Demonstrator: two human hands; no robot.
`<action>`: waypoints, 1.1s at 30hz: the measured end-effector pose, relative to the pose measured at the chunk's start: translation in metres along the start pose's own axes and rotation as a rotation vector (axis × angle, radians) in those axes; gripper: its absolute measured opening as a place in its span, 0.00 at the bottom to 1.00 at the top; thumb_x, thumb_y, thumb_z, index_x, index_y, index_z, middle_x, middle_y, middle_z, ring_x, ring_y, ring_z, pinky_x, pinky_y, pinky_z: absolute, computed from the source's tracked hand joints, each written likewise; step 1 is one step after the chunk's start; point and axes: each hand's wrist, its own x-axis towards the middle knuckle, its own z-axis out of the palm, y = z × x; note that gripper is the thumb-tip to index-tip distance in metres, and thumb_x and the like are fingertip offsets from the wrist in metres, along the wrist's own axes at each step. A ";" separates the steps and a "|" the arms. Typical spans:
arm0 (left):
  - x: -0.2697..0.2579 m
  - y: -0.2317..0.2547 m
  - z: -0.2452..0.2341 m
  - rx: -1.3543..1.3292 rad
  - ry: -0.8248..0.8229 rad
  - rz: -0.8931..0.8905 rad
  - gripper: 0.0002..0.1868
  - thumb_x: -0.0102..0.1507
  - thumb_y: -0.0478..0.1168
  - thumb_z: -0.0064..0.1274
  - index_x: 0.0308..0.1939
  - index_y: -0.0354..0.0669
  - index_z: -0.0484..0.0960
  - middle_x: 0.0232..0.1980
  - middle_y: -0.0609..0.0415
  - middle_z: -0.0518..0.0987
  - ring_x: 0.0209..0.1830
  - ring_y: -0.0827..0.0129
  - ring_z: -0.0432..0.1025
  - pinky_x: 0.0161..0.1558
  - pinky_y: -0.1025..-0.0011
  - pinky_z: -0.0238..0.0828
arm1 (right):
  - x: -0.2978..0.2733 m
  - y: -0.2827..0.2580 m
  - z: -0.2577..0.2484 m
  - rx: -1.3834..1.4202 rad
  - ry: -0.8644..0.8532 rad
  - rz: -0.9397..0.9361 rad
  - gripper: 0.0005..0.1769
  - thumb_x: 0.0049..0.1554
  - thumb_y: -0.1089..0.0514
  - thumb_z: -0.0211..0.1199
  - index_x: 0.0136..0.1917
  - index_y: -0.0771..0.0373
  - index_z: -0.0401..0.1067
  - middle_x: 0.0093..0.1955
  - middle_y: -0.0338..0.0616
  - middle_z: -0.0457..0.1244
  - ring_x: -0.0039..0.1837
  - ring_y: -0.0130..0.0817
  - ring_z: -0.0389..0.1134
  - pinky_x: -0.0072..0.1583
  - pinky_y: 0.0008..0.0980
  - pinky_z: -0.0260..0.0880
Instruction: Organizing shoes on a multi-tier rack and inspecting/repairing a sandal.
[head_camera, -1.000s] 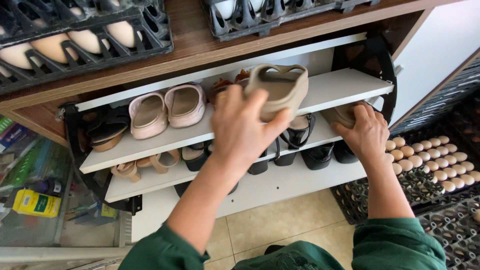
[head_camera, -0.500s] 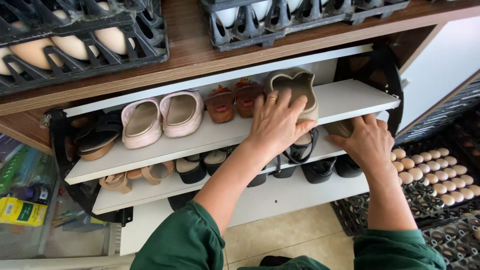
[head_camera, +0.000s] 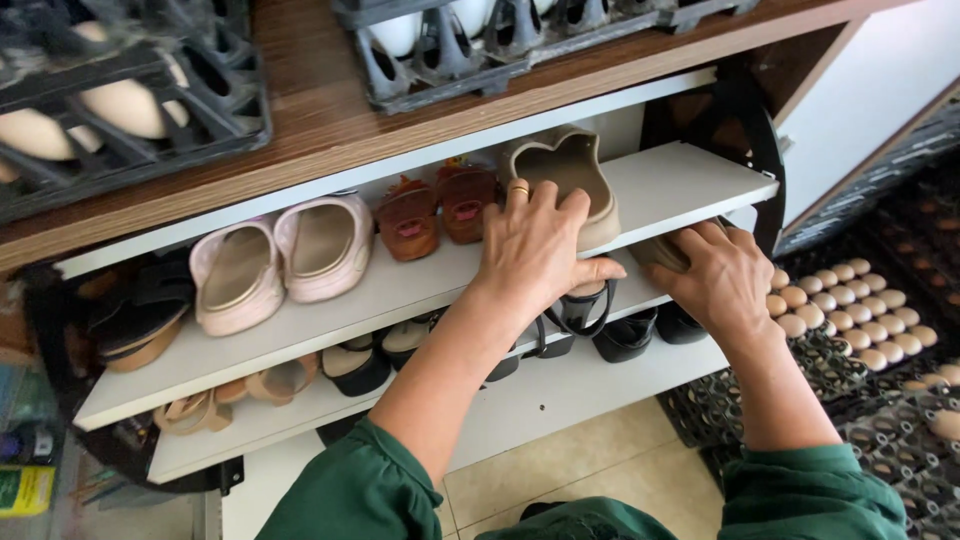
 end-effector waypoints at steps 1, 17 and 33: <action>0.003 -0.001 0.003 -0.006 -0.005 0.007 0.32 0.46 0.68 0.54 0.40 0.48 0.73 0.39 0.48 0.71 0.50 0.46 0.64 0.36 0.51 0.64 | 0.000 0.000 0.001 -0.005 -0.004 0.008 0.25 0.41 0.30 0.63 0.43 0.49 0.70 0.43 0.31 0.60 0.56 0.42 0.64 0.53 0.36 0.67; 0.000 0.006 -0.004 0.030 0.078 0.002 0.24 0.47 0.52 0.66 0.38 0.42 0.75 0.37 0.47 0.72 0.42 0.54 0.65 0.37 0.54 0.63 | -0.094 0.073 -0.179 0.280 -0.079 0.064 0.29 0.31 0.61 0.73 0.48 0.73 0.75 0.61 0.56 0.65 0.59 0.44 0.65 0.61 0.39 0.65; 0.002 0.008 -0.015 -0.227 -0.088 0.057 0.17 0.61 0.48 0.49 0.49 0.44 0.72 0.56 0.30 0.67 0.62 0.25 0.52 0.53 0.44 0.67 | 0.063 0.015 -0.128 -0.263 -0.044 -0.153 0.31 0.51 0.22 0.55 0.50 0.45 0.76 0.42 0.30 0.67 0.48 0.31 0.68 0.47 0.28 0.62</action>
